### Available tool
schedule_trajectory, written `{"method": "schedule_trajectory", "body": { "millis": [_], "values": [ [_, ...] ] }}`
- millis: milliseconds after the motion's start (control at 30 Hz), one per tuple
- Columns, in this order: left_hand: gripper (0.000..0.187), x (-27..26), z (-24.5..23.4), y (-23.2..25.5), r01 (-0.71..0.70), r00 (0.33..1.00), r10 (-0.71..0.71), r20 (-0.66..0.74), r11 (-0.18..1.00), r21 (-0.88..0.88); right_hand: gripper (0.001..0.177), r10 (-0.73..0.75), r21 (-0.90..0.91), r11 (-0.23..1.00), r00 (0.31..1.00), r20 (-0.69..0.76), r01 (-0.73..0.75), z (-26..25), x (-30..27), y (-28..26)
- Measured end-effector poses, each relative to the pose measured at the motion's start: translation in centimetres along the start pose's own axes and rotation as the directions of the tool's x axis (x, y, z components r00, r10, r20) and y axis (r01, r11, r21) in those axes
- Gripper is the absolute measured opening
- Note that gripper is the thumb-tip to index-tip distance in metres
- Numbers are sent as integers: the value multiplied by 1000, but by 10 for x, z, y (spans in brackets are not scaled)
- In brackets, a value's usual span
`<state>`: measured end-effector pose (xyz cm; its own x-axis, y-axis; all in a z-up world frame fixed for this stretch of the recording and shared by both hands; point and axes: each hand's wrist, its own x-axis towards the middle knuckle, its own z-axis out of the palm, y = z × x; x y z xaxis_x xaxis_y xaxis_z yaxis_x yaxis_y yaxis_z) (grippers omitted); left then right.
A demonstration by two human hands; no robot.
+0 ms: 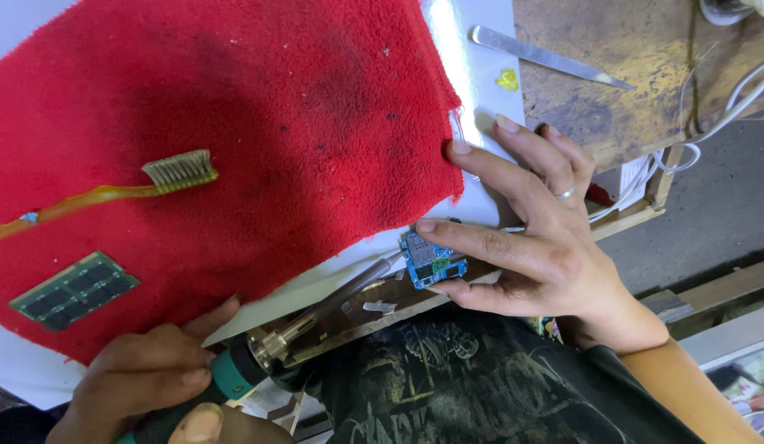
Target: The person uses a soldering iron to work on a small blue circuit board placed on a red cloth. They hold the board steady with their left hand while applying the soldering iron with their right hand to specific components on the board.
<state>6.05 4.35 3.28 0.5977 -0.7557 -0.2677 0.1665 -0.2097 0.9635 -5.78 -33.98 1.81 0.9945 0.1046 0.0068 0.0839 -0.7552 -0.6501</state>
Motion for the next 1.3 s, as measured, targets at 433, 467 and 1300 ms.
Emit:
{"method": "schedule_trajectory", "body": {
  "millis": [433,467,1300],
  "values": [
    [24,-1,-6,-2,-17,998,16,65,1000,21,51,-6,5,1000,1000,-13,6,3,-2,2],
    [24,-1,-7,-3,-27,997,26,68,1000,6,51,-8,3,1000,1000,-13,8,3,-2,2],
    [23,-3,4,7,54,998,-50,-42,995,81,51,-10,8,1000,1000,-4,10,3,-2,2]
  ]
}}
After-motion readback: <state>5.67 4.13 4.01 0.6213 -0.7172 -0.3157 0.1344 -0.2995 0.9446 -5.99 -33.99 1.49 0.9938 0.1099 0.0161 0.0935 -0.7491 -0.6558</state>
